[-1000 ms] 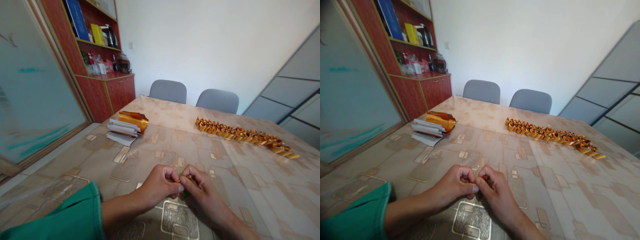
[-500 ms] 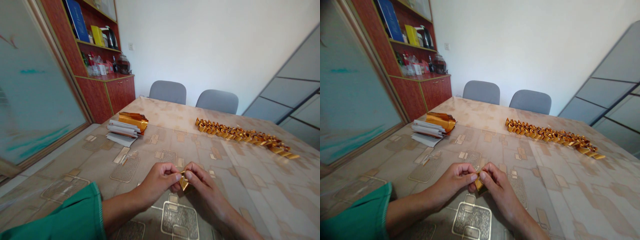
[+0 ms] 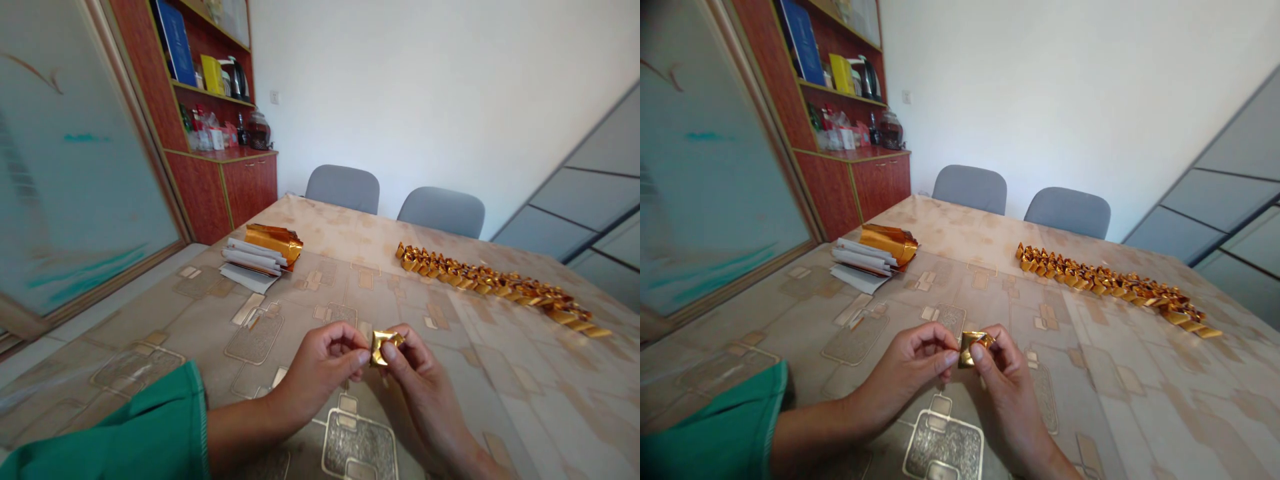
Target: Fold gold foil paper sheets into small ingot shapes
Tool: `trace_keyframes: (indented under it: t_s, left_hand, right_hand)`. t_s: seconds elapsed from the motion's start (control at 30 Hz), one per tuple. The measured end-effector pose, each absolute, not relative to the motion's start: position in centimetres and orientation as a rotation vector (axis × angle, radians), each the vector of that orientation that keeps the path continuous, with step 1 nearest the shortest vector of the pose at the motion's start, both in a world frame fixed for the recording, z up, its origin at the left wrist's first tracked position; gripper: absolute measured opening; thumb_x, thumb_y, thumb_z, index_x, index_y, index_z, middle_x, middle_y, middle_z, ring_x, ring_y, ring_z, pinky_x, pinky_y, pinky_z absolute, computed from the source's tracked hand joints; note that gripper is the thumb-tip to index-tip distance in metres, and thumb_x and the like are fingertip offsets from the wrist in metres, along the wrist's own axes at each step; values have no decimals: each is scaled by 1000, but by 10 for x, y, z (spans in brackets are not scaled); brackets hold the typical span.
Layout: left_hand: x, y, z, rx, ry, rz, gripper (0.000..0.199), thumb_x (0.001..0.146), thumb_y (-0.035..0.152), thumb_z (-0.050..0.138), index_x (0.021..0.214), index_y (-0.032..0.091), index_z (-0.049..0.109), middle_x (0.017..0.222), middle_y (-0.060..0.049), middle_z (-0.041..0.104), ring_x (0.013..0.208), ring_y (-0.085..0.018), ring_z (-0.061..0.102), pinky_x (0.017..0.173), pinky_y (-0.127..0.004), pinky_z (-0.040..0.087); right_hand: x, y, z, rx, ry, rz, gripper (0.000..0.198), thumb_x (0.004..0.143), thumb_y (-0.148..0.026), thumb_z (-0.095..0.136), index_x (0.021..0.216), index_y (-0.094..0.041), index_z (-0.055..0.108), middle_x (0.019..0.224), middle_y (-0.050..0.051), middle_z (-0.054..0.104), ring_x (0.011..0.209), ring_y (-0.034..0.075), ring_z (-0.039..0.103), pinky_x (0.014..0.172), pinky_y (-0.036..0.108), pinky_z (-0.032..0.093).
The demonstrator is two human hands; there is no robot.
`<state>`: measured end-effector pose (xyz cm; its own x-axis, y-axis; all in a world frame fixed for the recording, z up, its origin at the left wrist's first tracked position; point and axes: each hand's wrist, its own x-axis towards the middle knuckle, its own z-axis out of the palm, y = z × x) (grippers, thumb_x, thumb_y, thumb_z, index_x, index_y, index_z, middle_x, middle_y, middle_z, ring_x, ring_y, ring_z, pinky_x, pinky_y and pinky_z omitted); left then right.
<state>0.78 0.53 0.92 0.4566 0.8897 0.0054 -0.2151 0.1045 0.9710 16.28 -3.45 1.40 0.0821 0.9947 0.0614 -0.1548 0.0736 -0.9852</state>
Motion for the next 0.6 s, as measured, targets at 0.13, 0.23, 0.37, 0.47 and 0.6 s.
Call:
trace_keyframes:
  t_s: [0.13,0.23,0.37,0.47,0.6]
  left_hand:
    - [7,2,11,1210,759,942,15,77,28,70,76,15,62,63,3,57,59,-10,51,57,-23,41]
    - [6,1,9,1226,787,955,14,77,26,71,79,15,63,70,2,59,65,-11,54,62,-23,43]
    - [8,2,5,1188,708,996,24,73,23,76,91,16,62,87,-1,64,81,-14,60,75,-26,47]
    - [9,1,3,1162,683,931,22,72,23,75,87,15,61,77,0,63,72,-12,59,70,-25,47]
    - [9,1,4,1122,727,870,24,72,30,76,75,15,57,63,2,60,58,-10,53,58,-23,43]
  right_hand:
    - [162,-35,10,-1135,-1151,1012,28,83,-47,72,77,-22,61,67,-2,55,61,14,46,55,23,38]
    - [162,-35,10,-1154,-1188,961,29,84,-49,69,76,-22,60,66,-2,53,59,14,44,53,24,37]
    - [159,-35,13,-1125,-1195,1018,31,86,-48,68,72,-21,59,63,-3,48,57,13,40,52,24,34]
    - [158,-37,8,-1050,-1141,1141,29,88,-45,67,75,-21,57,66,-3,48,60,13,40,54,24,35]
    - [163,-40,-6,-971,-1127,1283,22,93,-43,61,86,-22,57,75,-1,52,69,14,45,63,27,39]
